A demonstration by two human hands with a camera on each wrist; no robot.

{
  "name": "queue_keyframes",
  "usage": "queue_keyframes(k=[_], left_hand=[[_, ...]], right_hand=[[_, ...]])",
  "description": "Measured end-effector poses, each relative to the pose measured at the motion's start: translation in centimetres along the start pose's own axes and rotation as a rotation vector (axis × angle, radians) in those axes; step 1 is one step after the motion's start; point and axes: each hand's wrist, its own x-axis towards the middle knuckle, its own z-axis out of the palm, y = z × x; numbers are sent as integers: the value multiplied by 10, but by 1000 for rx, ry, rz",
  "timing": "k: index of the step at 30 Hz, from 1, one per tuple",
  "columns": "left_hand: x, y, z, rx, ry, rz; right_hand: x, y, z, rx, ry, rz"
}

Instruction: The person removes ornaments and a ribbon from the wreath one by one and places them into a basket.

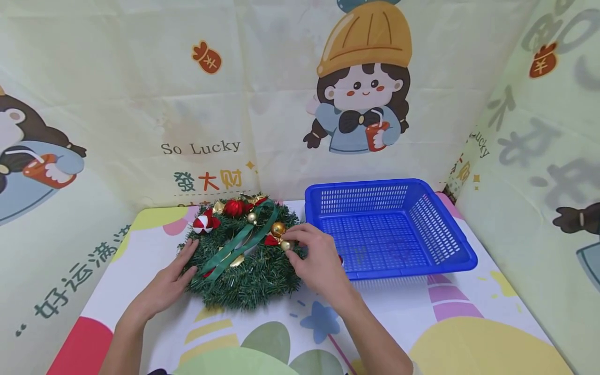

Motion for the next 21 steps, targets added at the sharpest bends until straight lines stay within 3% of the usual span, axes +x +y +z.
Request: queue_keyframes(k=[21], left_hand=[[1,-3,1,-3,-4,0]], right_hand=[[3,12,-31,-57,8,57]])
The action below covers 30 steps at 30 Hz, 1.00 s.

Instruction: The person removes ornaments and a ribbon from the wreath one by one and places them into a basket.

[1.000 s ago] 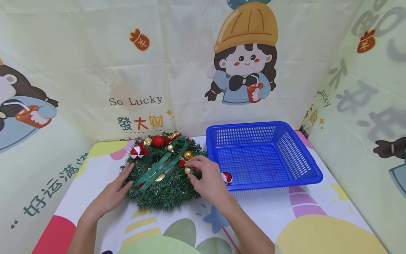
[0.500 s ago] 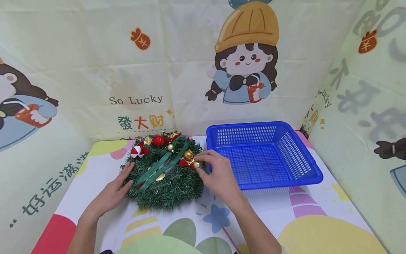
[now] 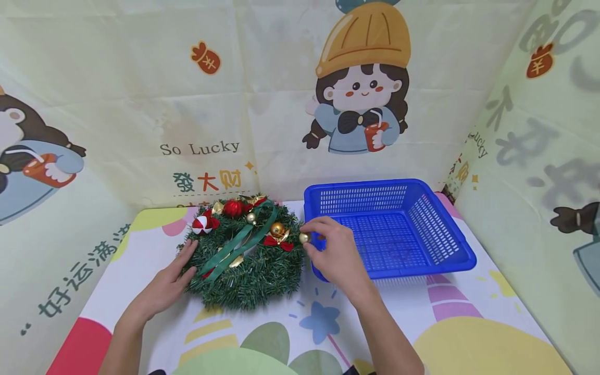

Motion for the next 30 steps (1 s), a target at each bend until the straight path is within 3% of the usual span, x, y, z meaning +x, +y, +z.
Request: queue_keyframes(k=[7,18,30], left_hand=[[0,-1,0,-5,2,2],[0,0,0,-7,7,6],[-1,1,0,-1,11,11]], right_hand=[[0,5,-6,-39,-40,44],[-1,11,-22,-95,-143,207],[0,15,-22,-132,-271,351]])
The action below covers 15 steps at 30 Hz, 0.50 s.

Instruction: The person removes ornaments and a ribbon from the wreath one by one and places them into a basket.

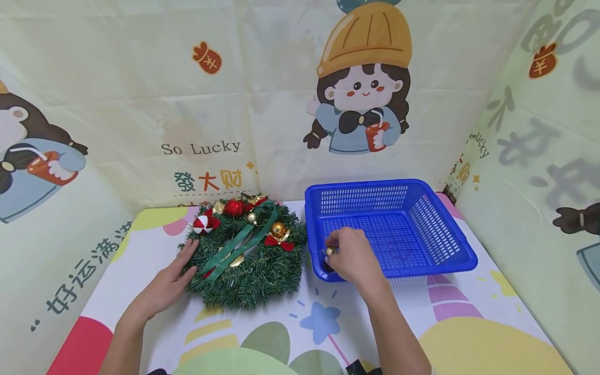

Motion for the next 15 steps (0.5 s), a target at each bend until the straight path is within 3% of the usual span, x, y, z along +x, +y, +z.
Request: queue_keyframes(k=[15], left_hand=[[0,0,-1,0,-2,-4]], right_hand=[[3,5,4,-47,-75,15]])
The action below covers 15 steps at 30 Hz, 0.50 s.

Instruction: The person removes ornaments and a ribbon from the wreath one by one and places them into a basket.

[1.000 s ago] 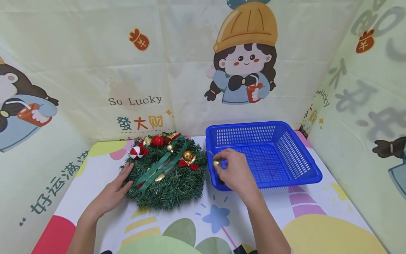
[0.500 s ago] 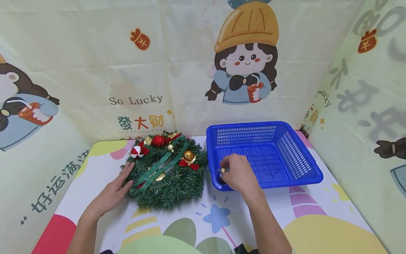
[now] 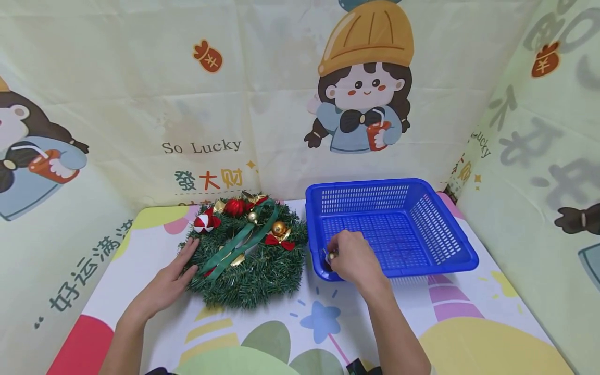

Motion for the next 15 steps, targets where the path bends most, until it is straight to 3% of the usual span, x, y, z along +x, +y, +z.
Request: queue_keyframes(k=[15], left_hand=[[0,0,0,2,-5,-6]], right_hand=[[1,3,2,-21,-51,-30]])
